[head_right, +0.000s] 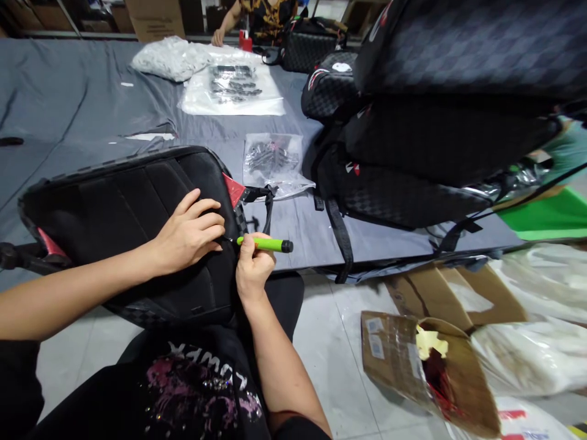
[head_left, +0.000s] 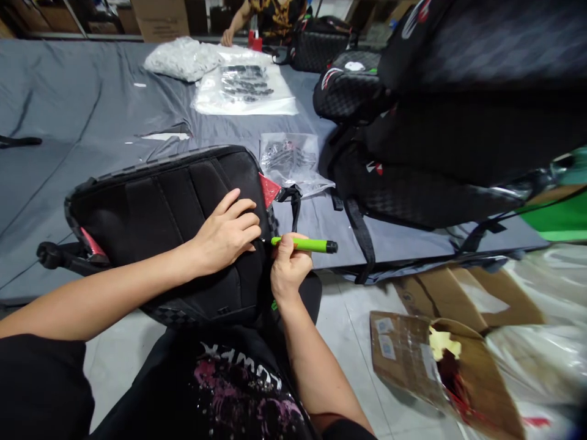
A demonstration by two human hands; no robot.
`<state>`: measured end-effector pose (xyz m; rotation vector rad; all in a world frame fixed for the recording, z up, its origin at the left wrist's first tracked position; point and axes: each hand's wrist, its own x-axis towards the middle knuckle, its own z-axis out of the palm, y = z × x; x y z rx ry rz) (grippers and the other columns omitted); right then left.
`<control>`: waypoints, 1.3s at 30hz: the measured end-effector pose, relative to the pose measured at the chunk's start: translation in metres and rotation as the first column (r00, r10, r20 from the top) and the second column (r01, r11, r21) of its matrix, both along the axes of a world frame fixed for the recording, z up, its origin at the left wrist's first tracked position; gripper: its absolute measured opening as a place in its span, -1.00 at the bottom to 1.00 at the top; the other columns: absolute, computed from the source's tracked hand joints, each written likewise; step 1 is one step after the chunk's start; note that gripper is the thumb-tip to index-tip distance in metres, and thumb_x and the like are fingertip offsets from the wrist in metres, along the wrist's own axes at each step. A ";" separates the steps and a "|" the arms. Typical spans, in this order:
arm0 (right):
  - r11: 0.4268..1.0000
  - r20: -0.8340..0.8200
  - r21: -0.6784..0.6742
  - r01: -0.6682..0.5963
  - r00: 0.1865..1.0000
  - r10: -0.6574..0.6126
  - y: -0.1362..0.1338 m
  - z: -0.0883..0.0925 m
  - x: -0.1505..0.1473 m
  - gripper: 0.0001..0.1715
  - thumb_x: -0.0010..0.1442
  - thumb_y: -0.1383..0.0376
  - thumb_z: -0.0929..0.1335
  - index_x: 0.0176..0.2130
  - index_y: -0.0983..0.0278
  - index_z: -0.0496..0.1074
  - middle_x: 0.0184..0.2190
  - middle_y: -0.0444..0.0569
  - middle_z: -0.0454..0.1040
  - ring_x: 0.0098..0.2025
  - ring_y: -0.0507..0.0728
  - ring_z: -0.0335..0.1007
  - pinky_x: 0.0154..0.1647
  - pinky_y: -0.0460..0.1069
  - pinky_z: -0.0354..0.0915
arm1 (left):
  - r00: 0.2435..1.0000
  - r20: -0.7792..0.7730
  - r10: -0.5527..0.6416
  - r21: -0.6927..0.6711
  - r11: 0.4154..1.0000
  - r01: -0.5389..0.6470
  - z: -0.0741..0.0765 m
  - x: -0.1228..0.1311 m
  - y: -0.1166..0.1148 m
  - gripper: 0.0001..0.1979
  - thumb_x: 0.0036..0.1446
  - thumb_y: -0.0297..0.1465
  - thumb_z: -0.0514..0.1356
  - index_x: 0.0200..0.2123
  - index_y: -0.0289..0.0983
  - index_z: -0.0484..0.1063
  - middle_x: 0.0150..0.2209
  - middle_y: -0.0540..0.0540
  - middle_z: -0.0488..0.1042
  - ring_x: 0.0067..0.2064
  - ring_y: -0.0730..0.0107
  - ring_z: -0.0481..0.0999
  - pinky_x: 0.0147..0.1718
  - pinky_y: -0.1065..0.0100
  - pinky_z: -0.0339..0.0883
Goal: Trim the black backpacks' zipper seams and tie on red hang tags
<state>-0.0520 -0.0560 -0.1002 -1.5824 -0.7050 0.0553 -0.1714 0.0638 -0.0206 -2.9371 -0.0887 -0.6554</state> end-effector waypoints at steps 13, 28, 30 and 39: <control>1.000 0.017 -0.024 -0.014 1.000 0.014 0.003 0.006 -0.006 -0.62 0.33 0.04 0.25 -0.32 0.28 0.36 -0.47 -0.10 0.43 -0.44 0.06 0.39 -0.34 -0.02 0.29 | 0.995 0.052 -0.085 -0.037 0.996 0.087 -0.013 -0.003 0.011 -0.91 0.23 -0.33 0.20 -0.26 -0.24 0.41 -0.10 -0.02 0.55 0.18 0.13 0.34 0.31 -0.13 -0.01; 0.997 0.146 -0.071 0.034 0.989 -0.023 0.006 0.013 -0.004 -0.64 0.33 0.07 0.24 -0.35 0.25 0.38 -0.47 -0.09 0.47 -0.44 0.07 0.43 -0.33 -0.03 0.37 | 0.995 0.069 -0.067 -0.020 0.997 0.068 -0.015 -0.003 0.010 -0.92 0.24 -0.35 0.18 -0.26 -0.24 0.42 -0.11 -0.02 0.55 0.17 0.14 0.36 0.32 -0.09 -0.01; 0.996 0.158 -0.072 0.043 0.987 -0.031 0.006 0.014 -0.003 -0.64 0.33 0.06 0.25 -0.35 0.25 0.38 -0.47 -0.09 0.47 -0.44 0.07 0.42 -0.33 -0.03 0.36 | 0.994 0.085 -0.073 -0.018 0.997 0.075 -0.015 -0.003 0.011 -0.91 0.22 -0.35 0.20 -0.27 -0.24 0.42 -0.12 -0.02 0.55 0.17 0.14 0.37 0.33 -0.09 -0.01; 0.996 0.223 -0.076 0.043 0.974 -0.025 0.009 0.014 -0.001 -0.63 0.32 0.07 0.25 -0.36 0.26 0.39 -0.48 -0.09 0.46 -0.46 0.06 0.40 -0.35 -0.03 0.34 | 0.996 0.069 -0.063 -0.018 0.998 0.065 -0.015 -0.003 0.010 -0.92 0.23 -0.35 0.19 -0.27 -0.24 0.42 -0.11 -0.03 0.56 0.15 0.12 0.38 0.28 -0.12 0.07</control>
